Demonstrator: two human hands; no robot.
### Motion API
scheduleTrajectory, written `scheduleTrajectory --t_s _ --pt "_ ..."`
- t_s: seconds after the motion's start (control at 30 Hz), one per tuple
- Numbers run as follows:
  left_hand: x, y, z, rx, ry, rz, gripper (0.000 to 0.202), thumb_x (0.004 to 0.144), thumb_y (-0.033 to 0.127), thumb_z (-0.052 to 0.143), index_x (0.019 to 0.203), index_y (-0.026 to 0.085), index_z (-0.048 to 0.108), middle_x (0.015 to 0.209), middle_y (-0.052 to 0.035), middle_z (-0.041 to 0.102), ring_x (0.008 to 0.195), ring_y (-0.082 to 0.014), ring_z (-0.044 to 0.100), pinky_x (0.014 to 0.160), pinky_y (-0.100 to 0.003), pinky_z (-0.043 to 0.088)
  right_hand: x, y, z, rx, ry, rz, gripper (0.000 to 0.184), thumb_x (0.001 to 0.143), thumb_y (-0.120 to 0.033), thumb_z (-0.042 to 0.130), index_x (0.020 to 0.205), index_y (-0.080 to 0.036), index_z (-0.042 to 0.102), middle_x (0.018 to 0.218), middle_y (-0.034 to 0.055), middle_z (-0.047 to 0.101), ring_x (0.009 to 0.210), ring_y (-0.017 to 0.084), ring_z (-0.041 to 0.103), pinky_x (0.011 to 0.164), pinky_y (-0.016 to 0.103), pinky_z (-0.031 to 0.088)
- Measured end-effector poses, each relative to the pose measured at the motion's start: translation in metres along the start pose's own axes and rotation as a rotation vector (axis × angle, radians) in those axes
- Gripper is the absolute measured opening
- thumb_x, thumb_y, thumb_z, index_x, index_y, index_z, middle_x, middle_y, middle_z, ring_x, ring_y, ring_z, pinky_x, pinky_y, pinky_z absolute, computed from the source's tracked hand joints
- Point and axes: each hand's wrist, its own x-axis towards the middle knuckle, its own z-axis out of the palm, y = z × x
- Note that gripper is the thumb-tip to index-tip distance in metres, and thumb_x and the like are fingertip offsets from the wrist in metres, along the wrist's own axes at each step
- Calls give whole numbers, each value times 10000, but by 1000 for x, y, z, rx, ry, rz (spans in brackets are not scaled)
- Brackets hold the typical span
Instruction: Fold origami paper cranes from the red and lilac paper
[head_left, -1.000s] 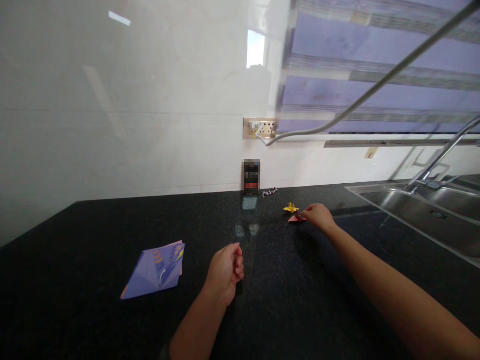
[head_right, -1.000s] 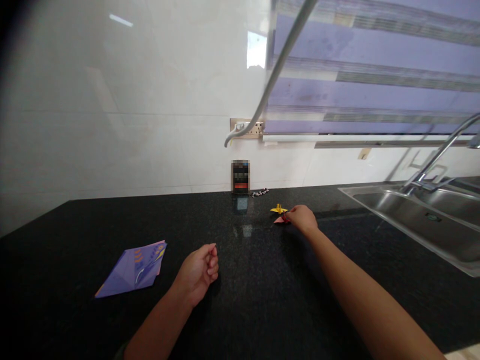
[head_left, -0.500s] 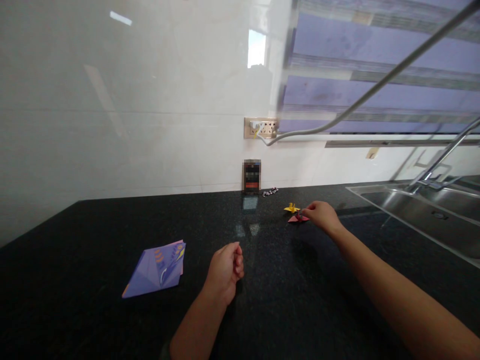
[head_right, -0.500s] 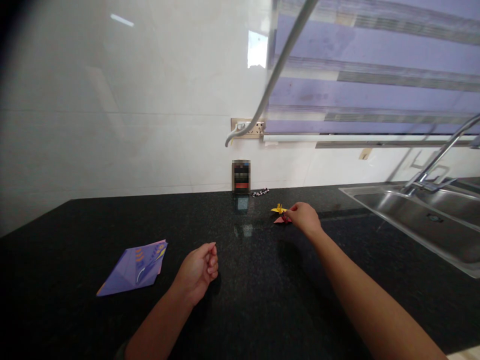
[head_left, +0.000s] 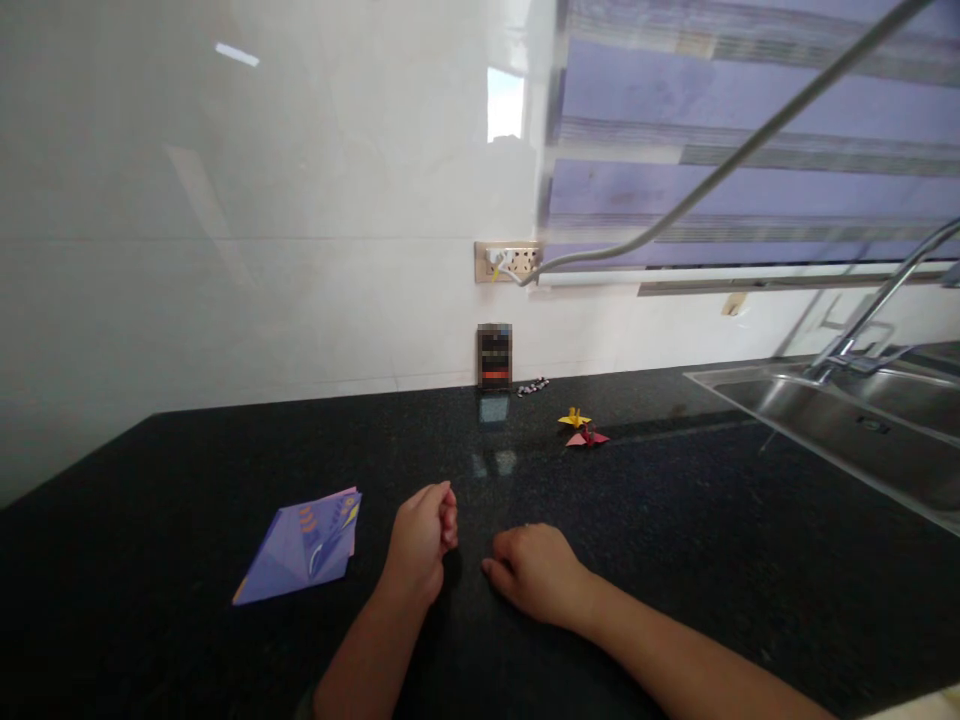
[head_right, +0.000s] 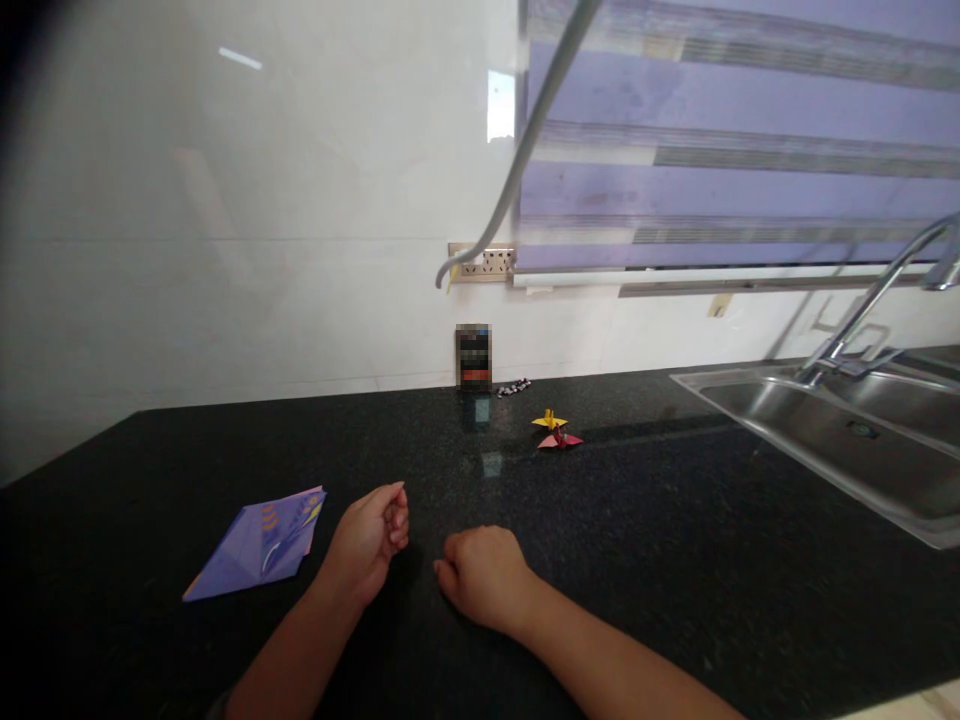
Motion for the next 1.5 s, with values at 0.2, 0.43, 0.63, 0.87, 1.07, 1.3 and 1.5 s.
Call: scheduleTrajectory --t_s 0.2,0.43,0.63,0.87,1.07,1.3,1.5 --pt "-6 41 -12 -10 86 220 186 666 307 513 578 170 424 413 67 369 346 -51 316 369 -180 240 -2 8 -6 4 -24 -80 306 805 -375 408 687 -188 618 713 56 667 679 194 613 578 251 357" --pt "0 88 -92 462 312 368 231 713 387 425 596 189 439 449 55 371 359 -76 338 397 -206 285 -4 16 11 123 -51 -145 291 807 -374 399 624 -223 566 638 43 641 620 209 604 531 278 337" --pt "-15 83 -164 1059 438 281 93 577 247 634 559 173 580 642 -34 564 686 -171 535 633 -253 377 -2 19 27 200 -90 -146 290 771 -440 435 591 -250 561 593 46 631 581 226 602 538 313 361" --pt "-2 75 -181 1465 505 60 614 530 589 602 954 146 583 1150 -172 483 1127 -374 337 893 -452 257 -3 19 24 242 -183 -132 325 803 -443 372 622 -248 560 634 22 631 632 221 607 585 326 384" --pt "20 81 -201 1513 458 -194 592 587 494 644 1022 106 537 1081 -167 520 1009 -332 473 817 -450 373 -2 20 24 273 -211 -134 330 800 -448 383 636 -248 587 658 27 633 620 205 600 602 336 389" --pt "22 85 -230 1329 389 -278 300 813 284 470 1078 144 486 1076 -76 514 903 -197 531 745 -386 455 -3 22 27 305 -159 -156 328 802 -440 396 638 -241 599 646 37 635 604 201 603 590 317 396" --pt "18 88 -242 1073 368 -274 301 813 287 469 1075 142 489 1075 -74 515 902 -200 531 745 -386 455 -3 20 25 278 -179 -141 350 802 -456 381 610 -242 580 623 31 623 584 198 592 578 324 377"
